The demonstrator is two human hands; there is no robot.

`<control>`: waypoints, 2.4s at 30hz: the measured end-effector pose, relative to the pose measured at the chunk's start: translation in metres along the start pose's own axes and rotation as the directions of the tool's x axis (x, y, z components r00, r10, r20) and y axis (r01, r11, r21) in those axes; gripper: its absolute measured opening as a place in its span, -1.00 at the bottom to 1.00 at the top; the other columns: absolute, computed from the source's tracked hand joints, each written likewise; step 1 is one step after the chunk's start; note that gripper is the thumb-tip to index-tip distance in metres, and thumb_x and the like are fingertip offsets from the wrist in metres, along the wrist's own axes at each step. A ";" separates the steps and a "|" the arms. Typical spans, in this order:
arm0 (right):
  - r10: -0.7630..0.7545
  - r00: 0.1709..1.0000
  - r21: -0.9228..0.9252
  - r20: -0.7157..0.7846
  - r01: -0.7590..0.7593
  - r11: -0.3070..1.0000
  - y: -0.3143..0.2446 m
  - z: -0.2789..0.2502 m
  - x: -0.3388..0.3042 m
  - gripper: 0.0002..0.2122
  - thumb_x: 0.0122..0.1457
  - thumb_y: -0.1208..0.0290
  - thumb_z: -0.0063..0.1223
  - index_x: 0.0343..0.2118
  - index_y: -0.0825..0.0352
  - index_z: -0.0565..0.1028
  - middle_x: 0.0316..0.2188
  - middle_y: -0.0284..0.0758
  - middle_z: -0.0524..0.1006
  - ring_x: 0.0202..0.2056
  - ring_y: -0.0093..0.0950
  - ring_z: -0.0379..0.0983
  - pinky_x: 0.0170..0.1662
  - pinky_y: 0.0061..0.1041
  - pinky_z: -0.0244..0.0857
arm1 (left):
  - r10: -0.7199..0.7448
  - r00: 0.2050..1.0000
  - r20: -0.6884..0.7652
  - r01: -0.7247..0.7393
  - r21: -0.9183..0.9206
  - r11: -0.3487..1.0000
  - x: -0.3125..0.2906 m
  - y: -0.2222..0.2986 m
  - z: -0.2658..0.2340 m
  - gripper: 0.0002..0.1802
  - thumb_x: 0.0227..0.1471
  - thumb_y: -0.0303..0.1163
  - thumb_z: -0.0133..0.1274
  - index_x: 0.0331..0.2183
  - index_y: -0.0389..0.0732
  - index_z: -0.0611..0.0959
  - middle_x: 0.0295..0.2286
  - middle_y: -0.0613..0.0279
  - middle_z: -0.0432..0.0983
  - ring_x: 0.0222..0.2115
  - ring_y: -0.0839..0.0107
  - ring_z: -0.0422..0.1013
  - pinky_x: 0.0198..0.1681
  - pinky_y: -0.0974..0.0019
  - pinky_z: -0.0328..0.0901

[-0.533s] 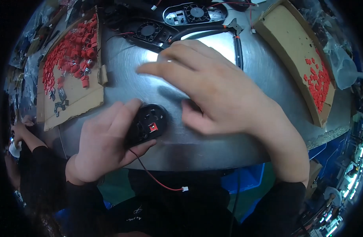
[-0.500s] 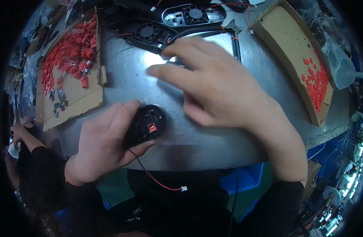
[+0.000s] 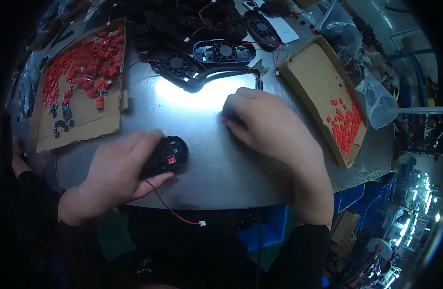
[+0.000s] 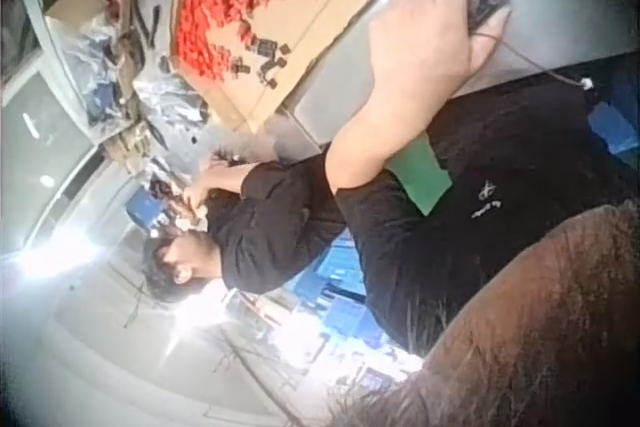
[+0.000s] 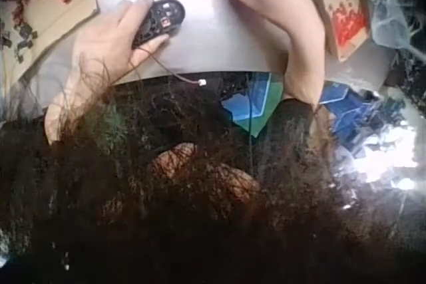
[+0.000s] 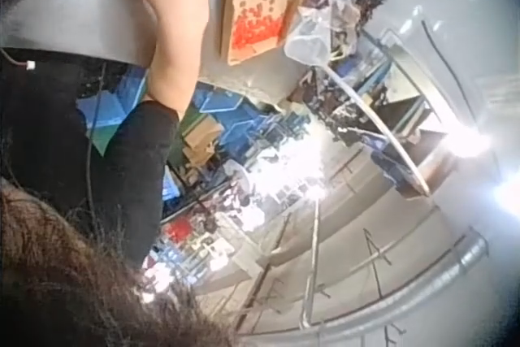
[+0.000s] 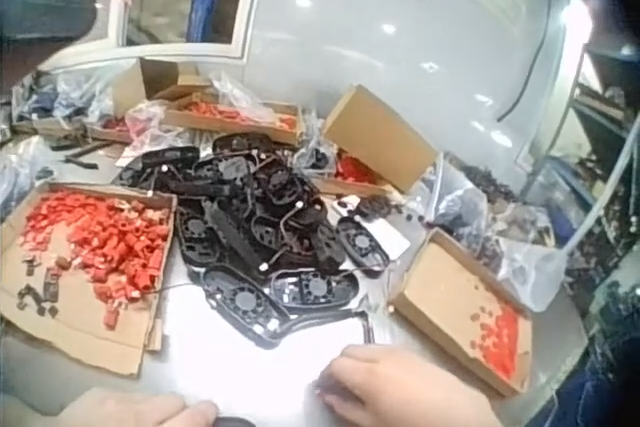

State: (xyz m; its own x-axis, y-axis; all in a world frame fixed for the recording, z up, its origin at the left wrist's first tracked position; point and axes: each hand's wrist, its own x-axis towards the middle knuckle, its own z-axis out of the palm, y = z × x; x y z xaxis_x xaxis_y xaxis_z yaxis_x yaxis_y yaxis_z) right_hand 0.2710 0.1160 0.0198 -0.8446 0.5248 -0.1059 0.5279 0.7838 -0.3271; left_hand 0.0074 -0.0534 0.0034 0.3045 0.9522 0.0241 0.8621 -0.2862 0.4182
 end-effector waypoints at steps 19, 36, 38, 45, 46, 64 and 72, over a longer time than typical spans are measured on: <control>-0.269 0.959 0.124 -0.095 0.279 0.952 0.001 0.017 0.015 -0.85 0.18 0.53 0.30 -0.20 0.32 0.60 -0.16 -0.25 0.60 -0.11 -0.25 0.61 -0.05 -0.32 0.53 | 0.189 0.981 -0.032 -0.182 0.161 0.970 0.008 -0.007 0.005 -0.09 0.18 0.04 0.23 0.42 -0.07 0.33 -0.36 0.16 0.35 -0.40 0.27 0.35 -0.38 0.21 0.32; -0.231 0.948 0.292 -0.218 0.289 0.911 -0.061 0.018 -0.001 -0.79 -0.05 0.64 0.38 -0.30 0.30 0.65 -0.24 -0.28 0.63 -0.24 -0.39 0.60 -0.21 -0.43 0.49 | 0.244 0.955 -0.169 -0.207 0.209 0.956 0.008 -0.015 0.020 -0.18 0.11 0.17 0.25 0.16 -0.30 0.58 -0.41 0.24 0.43 -0.50 0.40 0.40 -0.54 0.37 0.31; -0.236 0.949 0.283 -0.209 0.290 0.914 -0.063 0.019 0.000 -0.77 -0.08 0.66 0.39 -0.32 0.30 0.63 -0.25 -0.29 0.62 -0.24 -0.39 0.59 -0.22 -0.44 0.47 | 0.236 0.955 -0.179 -0.203 0.187 0.961 0.007 -0.014 0.020 -0.18 0.08 0.15 0.28 0.14 -0.31 0.60 -0.42 0.25 0.38 -0.48 0.39 0.37 -0.50 0.35 0.29; -0.279 0.934 0.220 -0.225 0.328 0.919 -0.065 0.022 0.000 -0.74 -0.11 0.64 0.41 -0.31 0.29 0.63 -0.25 -0.31 0.62 -0.25 -0.38 0.58 -0.24 -0.44 0.45 | 0.225 0.955 -0.194 -0.183 0.215 0.959 0.007 -0.013 0.022 -0.18 0.07 0.17 0.27 0.14 -0.29 0.62 -0.43 0.26 0.37 -0.49 0.42 0.36 -0.51 0.38 0.28; -0.286 0.929 0.195 -0.236 0.334 0.922 -0.065 0.021 -0.001 -0.73 -0.12 0.64 0.41 -0.31 0.29 0.63 -0.25 -0.31 0.62 -0.26 -0.38 0.58 -0.24 -0.44 0.45 | 0.230 0.953 -0.195 -0.185 0.226 0.956 0.007 -0.012 0.021 -0.18 0.07 0.17 0.27 0.13 -0.29 0.63 -0.43 0.27 0.37 -0.49 0.42 0.36 -0.51 0.38 0.28; -0.234 0.954 0.211 -0.186 0.271 0.939 -0.073 0.022 -0.003 -0.75 -0.11 0.62 0.41 -0.32 0.29 0.64 -0.22 -0.29 0.60 -0.24 -0.36 0.58 -0.21 -0.41 0.45 | 0.223 0.946 -0.237 -0.159 0.262 0.952 0.007 -0.012 0.029 -0.23 0.15 0.21 0.18 0.11 -0.26 0.66 -0.46 0.29 0.35 -0.51 0.44 0.35 -0.52 0.40 0.28; -0.174 0.975 0.343 -0.139 0.212 0.915 -0.067 0.018 -0.003 -0.82 0.00 0.63 0.39 -0.30 0.32 0.66 -0.23 -0.27 0.63 -0.20 -0.39 0.61 -0.16 -0.45 0.48 | 0.215 0.952 -0.216 -0.147 0.291 0.945 0.006 -0.012 0.028 -0.22 0.24 0.27 0.06 0.10 -0.26 0.67 -0.45 0.28 0.37 -0.52 0.45 0.37 -0.53 0.39 0.26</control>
State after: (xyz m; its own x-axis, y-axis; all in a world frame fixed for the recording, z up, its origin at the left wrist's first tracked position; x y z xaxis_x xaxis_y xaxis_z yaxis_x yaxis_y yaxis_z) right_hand 0.2362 0.0558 0.0248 -0.9029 0.4215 0.0843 0.2736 0.7147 -0.6437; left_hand 0.0101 -0.0476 -0.0266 0.3877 0.8685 0.3089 0.8881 -0.4417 0.1271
